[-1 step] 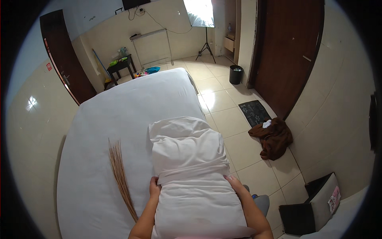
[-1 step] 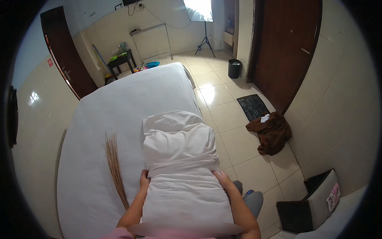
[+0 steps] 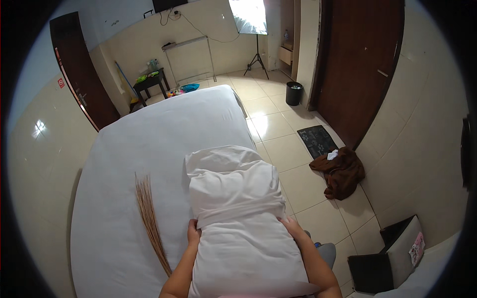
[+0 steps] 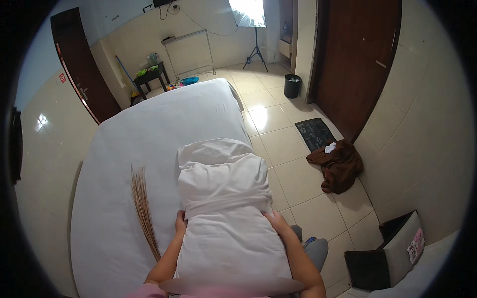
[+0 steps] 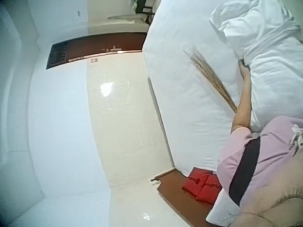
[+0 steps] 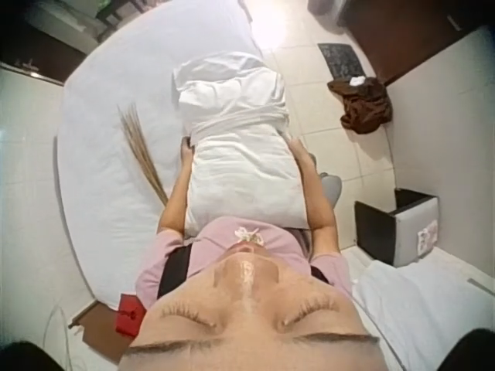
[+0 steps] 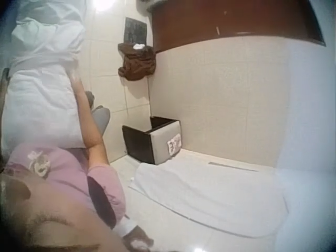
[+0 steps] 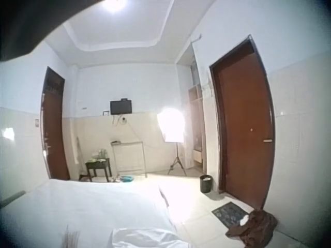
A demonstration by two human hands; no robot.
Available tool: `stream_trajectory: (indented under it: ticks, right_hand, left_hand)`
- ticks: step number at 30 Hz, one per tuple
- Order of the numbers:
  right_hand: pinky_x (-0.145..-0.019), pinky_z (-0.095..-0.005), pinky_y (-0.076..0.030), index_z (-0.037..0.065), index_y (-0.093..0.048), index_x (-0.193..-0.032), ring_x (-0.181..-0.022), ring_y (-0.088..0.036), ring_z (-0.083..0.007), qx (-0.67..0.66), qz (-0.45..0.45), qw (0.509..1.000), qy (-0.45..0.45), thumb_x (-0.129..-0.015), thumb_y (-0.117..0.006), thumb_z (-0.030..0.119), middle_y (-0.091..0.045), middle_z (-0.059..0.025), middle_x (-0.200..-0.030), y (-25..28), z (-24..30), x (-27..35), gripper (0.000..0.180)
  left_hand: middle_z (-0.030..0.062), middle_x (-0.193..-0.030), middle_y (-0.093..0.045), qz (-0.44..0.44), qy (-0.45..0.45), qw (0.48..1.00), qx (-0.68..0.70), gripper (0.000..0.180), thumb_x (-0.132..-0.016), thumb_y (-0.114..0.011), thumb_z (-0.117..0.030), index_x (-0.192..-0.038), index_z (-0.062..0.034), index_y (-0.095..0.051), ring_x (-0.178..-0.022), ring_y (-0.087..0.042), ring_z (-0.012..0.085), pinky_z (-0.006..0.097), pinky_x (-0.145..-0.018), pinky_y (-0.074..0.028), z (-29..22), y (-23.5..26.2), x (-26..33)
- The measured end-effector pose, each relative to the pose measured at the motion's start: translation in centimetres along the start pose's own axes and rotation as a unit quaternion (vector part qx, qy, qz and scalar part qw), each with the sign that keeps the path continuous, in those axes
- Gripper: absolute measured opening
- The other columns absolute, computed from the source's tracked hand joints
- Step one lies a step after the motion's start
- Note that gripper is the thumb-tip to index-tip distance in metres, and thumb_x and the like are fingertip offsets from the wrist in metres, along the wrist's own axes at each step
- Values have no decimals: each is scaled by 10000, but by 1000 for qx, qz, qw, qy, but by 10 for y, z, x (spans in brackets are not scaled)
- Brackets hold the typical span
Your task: Cleaning a pillow by beating it with a broom and then putting on a new pillowcase.
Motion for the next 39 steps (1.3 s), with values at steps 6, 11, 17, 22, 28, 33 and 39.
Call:
stream_trajectory:
  ticks: [6, 11, 17, 22, 28, 33, 39]
  right_hand:
    - [-834, -352, -444, -36, -430, -1186, -936, -589, -272, -37, 7, 974, 223, -810, -636, 285, -619, -176, -987, 6, 163, 35, 535]
    - [-784, -375, -457, -4, -368, -1149, -878, -592, -355, 232, -47, 918, 319, -807, -640, 306, -583, -237, -979, -24, 240, 82, 535]
    - [-713, -436, -459, -3, -385, -1109, -783, -595, -401, 215, -19, 910, 354, -850, -575, 309, -589, -264, -907, -65, 221, 79, 448]
    - [-774, -332, -452, 11, -525, -1035, -836, -581, -254, 98, -45, 929, 353, -839, -562, 137, -600, -155, -914, -72, 218, 22, 235]
    - [-893, -368, -406, 46, -559, -998, -974, -551, -320, 179, -266, 788, 526, -768, -590, 51, -607, -147, -946, -75, 226, -53, 232]
    - [-719, -435, -446, 35, -534, -935, -817, -564, -375, 128, -165, 857, 472, -784, -571, 89, -594, -171, -842, -92, 217, -50, 165]
    - [-598, -423, -446, 53, -479, -859, -657, -567, -356, 147, -93, 845, 506, -708, -633, 81, -553, -151, -685, -102, 182, 9, 217]
  left_hand:
    - [117, -1100, -579, 169, 200, 801, 538, 307, -859, -479, -33, -1163, 7, -482, -1004, -558, 212, 284, -875, -431, -82, -8, -30]
    - [120, -1173, -537, 41, -15, 962, 270, 363, -872, -513, -98, -1213, 6, -451, -1071, -521, 215, 296, -927, -393, -166, -13, -46]
    - [117, -1023, -547, -126, -241, 943, 191, 293, -833, -515, -40, -1121, 11, -500, -950, -515, 227, 300, -874, -385, -234, 10, -30]
    - [28, -846, -542, -68, -169, 960, 212, 141, -838, -498, -12, -973, 7, -529, -795, -482, 120, 236, -747, -389, -244, 28, -34]
    - [9, -791, -522, 61, -87, 940, 324, 142, -839, -566, -99, -927, 2, -519, -729, -449, 80, 215, -672, -387, -263, 34, -36]
    - [125, -745, -566, -62, -96, 989, 90, 280, -727, -693, -211, -857, -21, -533, -706, -542, 246, 355, -645, -432, -276, 29, -48]
    - [149, -633, -530, -166, -150, 975, -12, 239, -636, -683, -120, -692, -36, -466, -620, -523, 366, 400, -586, -416, -246, 30, -42]
Point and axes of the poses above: each hand's wrist, its own x-axis away from the middle knuckle, its own y-axis out of the back of the hand, z = x × y, the point moved 1 cm from there along -x, towards the middle knuckle
